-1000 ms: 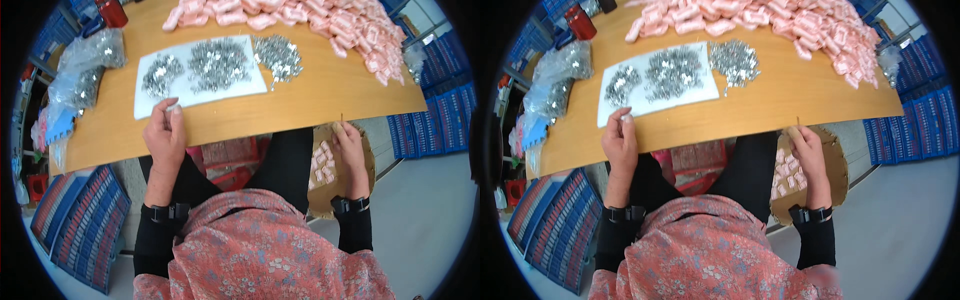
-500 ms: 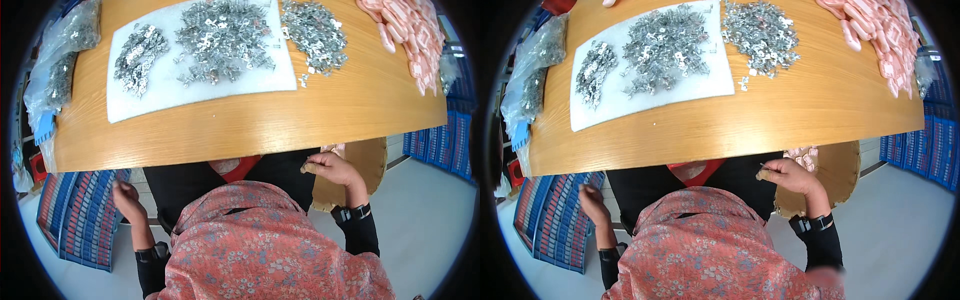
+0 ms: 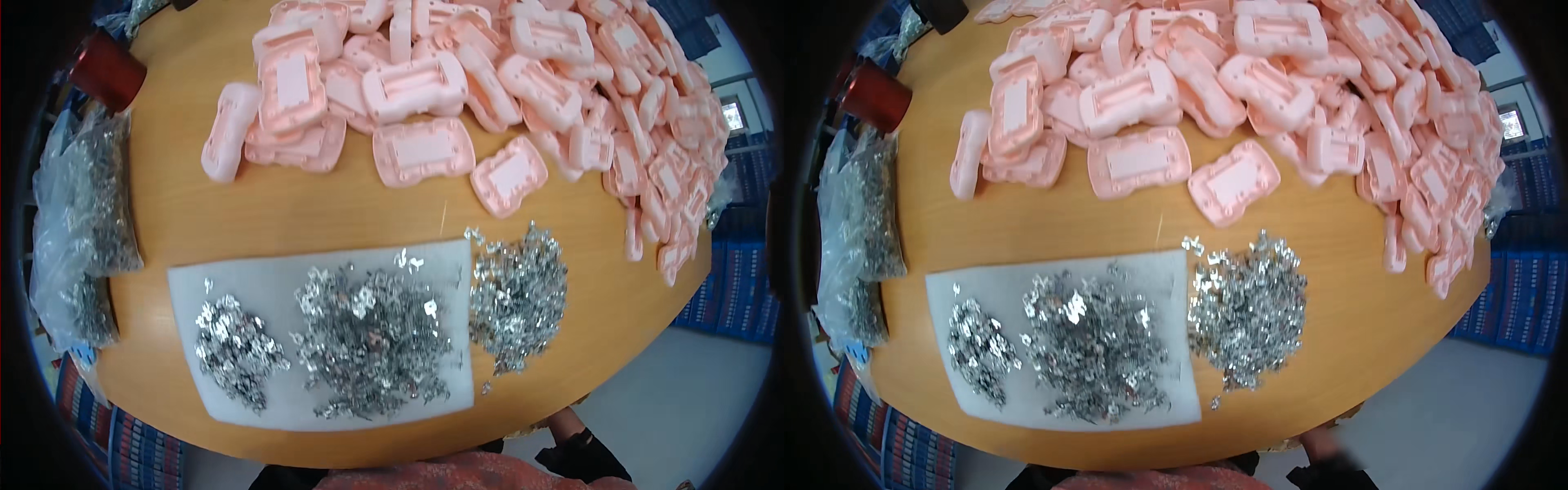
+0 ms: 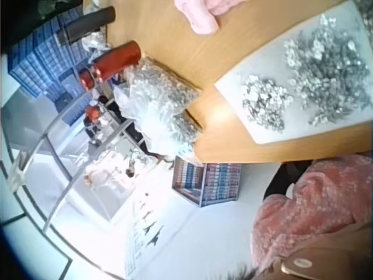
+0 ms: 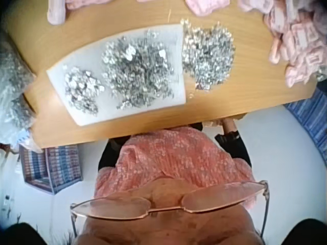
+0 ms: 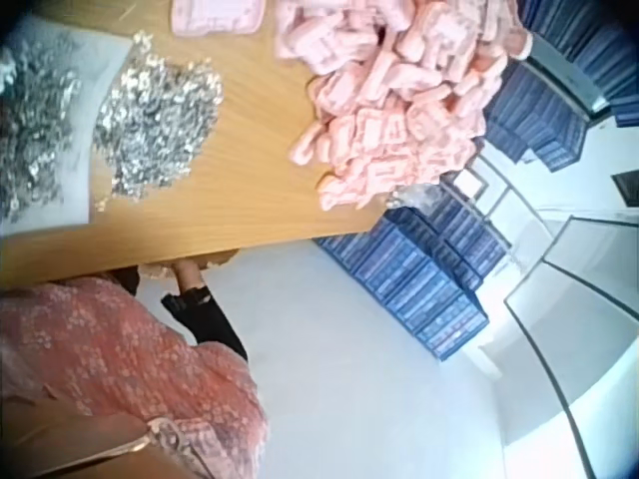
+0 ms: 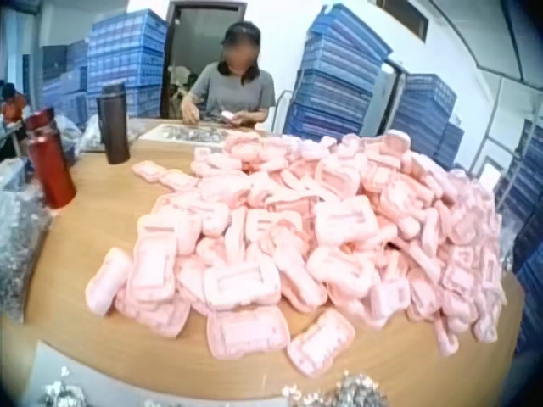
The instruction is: The person assembles small pink plastic components by inserting metal pieces into them using a small tool. They repeatedly pick up a pink part, insert a metal piece, and place the assembled unit onto a growing pile on the table.
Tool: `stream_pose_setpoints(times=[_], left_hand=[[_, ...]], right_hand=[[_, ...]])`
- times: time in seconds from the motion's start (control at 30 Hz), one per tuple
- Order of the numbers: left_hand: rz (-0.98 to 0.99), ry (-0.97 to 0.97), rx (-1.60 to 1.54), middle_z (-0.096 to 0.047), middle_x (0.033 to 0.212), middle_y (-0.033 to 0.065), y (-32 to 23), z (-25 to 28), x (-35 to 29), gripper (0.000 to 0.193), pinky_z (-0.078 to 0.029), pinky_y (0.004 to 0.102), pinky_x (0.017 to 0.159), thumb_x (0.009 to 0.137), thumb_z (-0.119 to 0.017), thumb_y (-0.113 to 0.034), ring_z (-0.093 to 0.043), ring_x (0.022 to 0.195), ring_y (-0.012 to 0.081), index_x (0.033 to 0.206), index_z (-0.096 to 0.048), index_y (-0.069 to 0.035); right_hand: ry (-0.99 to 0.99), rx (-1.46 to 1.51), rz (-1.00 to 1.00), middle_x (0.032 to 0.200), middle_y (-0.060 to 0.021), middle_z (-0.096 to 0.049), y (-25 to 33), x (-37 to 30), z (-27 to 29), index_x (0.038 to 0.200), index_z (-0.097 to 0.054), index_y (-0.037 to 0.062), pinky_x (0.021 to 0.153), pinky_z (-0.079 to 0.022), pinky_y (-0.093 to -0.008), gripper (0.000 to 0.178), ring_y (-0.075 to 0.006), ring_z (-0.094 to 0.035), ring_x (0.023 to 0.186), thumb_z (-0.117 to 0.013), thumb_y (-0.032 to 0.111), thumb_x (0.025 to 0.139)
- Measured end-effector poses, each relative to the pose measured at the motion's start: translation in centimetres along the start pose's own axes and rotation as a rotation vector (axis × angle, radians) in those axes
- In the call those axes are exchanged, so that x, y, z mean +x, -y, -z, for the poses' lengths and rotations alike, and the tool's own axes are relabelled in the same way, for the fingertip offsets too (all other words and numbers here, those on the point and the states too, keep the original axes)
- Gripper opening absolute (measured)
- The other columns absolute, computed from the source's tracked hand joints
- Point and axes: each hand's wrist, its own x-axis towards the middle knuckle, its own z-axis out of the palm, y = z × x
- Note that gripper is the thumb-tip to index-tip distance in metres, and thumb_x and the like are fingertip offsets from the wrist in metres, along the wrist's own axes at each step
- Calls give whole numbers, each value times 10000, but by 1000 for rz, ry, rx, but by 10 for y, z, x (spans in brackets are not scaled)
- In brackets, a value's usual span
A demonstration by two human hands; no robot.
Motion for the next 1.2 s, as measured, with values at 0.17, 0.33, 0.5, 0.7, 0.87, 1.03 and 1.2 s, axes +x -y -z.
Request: stream_pose_setpoints(times=[0.17,0.33,0.5,0.7,0.87,1.03,1.2], left_hand=[[-33,8,18,-616,1061,75,-32,11,6,381,-438,339,821,1001,-427,-410,-562,932,207,1152,-585,-97],[-97,18,94,-622,1111,86,-33,18,24,418,-438,354,875,1003,-418,-429,-571,990,232,1195,-576,-93],[-204,4,225,-628,1161,97,-12,32,47,457,-439,369,929,1005,-409,-449,-580,1047,258,1238,-566,-89],[-444,-17,459,-635,1221,109,34,62,69,506,-440,386,993,1007,-398,-473,-591,1116,289,1290,-555,-84],[-666,-20,621,-640,1258,118,75,82,87,538,-442,398,1033,1008,-392,-487,-599,1158,308,1325,-548,-81],[-534,78,447,-644,1241,116,80,68,30,529,-447,398,1018,1006,-399,-478,-602,1141,302,1322,-552,-82],[-369,78,190,-648,1224,115,72,47,-34,520,-452,399,1002,1004,-405,-469,-605,1125,296,1319,-556,-84]], right_hand=[[-28,36,-40,1119,-55,-714,20,-5,14,1196,-668,43,987,-474,-325,342,-151,-622,1078,-593,316,1003],[-51,32,-23,1126,-52,-714,17,-4,10,1189,-675,43,990,-472,-323,339,-148,-620,1081,-580,316,1011],[-24,17,41,1132,-50,-714,-11,-16,-5,1181,-682,43,993,-470,-321,338,-145,-619,1084,-567,316,1019],[110,-95,36,1123,-38,-718,-14,-64,-41,1170,-696,40,982,-472,-304,355,-129,-624,1060,-557,332,1023],[59,-37,424,1147,-70,-705,-20,-106,-54,1186,-665,-6,995,-465,-309,356,-132,-617,1096,-569,292,1018],[-77,-30,562,1139,-70,-701,-7,-128,-87,1188,-656,-6,974,-471,-307,346,-131,-618,1082,-607,278,996],[-97,-41,653,1129,-50,-698,4,-138,-114,1187,-657,-9,951,-473,-286,331,-107,-609,1054,-615,253,989]])
